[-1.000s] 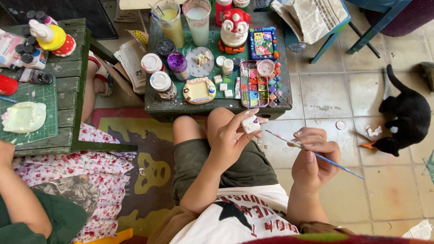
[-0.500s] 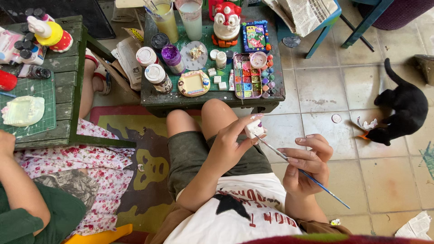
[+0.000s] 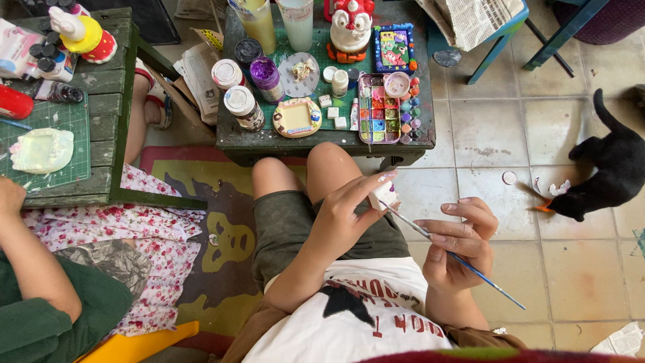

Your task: The person sits on the floor and paints a small white clay figurine with a paintbrush, dipping the brush into a water cup and a watercolor palette on a low table. They rotate the figurine to paint different sides and set it on the table near the end.

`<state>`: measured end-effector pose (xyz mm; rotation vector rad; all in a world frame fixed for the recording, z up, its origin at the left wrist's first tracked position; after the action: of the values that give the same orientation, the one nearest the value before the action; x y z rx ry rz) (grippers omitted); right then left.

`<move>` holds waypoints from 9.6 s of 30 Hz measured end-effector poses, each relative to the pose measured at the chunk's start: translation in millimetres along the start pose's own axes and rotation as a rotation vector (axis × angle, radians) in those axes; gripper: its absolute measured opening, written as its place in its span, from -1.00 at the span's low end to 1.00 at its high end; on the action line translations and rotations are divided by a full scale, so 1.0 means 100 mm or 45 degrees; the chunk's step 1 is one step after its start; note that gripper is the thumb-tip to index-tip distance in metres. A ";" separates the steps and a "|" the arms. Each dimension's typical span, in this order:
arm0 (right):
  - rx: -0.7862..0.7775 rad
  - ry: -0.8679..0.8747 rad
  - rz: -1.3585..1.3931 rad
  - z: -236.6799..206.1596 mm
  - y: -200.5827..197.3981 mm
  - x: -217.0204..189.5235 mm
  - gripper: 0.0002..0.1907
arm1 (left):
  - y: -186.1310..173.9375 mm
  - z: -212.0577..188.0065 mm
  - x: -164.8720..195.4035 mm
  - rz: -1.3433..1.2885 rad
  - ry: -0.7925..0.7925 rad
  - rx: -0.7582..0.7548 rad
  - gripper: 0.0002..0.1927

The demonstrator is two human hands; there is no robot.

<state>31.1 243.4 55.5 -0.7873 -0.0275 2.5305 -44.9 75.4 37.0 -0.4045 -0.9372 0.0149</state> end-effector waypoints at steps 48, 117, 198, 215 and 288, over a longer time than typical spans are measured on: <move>-0.029 -0.030 0.027 0.01 0.03 0.00 -0.87 | -0.03 -0.01 0.03 0.018 -0.006 0.008 -0.41; -0.034 -0.008 0.017 0.02 0.03 0.01 -0.88 | -0.01 0.00 -0.05 0.021 0.018 0.027 -0.44; -0.030 -0.011 0.055 0.04 0.08 0.04 -0.87 | -0.05 0.00 -0.09 0.010 0.011 0.039 -0.42; -0.030 0.004 0.053 0.04 0.08 0.03 -0.88 | -0.06 0.00 -0.09 -0.013 0.017 0.036 -0.43; -0.053 -0.021 0.031 0.03 0.08 -0.06 -0.88 | -0.09 0.00 -0.05 0.109 0.148 0.107 -0.47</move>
<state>30.5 234.3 60.2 -0.7876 -0.0767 2.5669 -49.6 65.9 36.7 -0.3634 -0.8018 0.1074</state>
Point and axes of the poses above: each hand's wrist, its own z-axis towards the middle knuckle, its own y-axis out of the palm, x = y × z, the point moved 5 cm from there along z, towards the middle knuckle, and after that the axes turned 8 degrees about z, right-handed, at the moved point
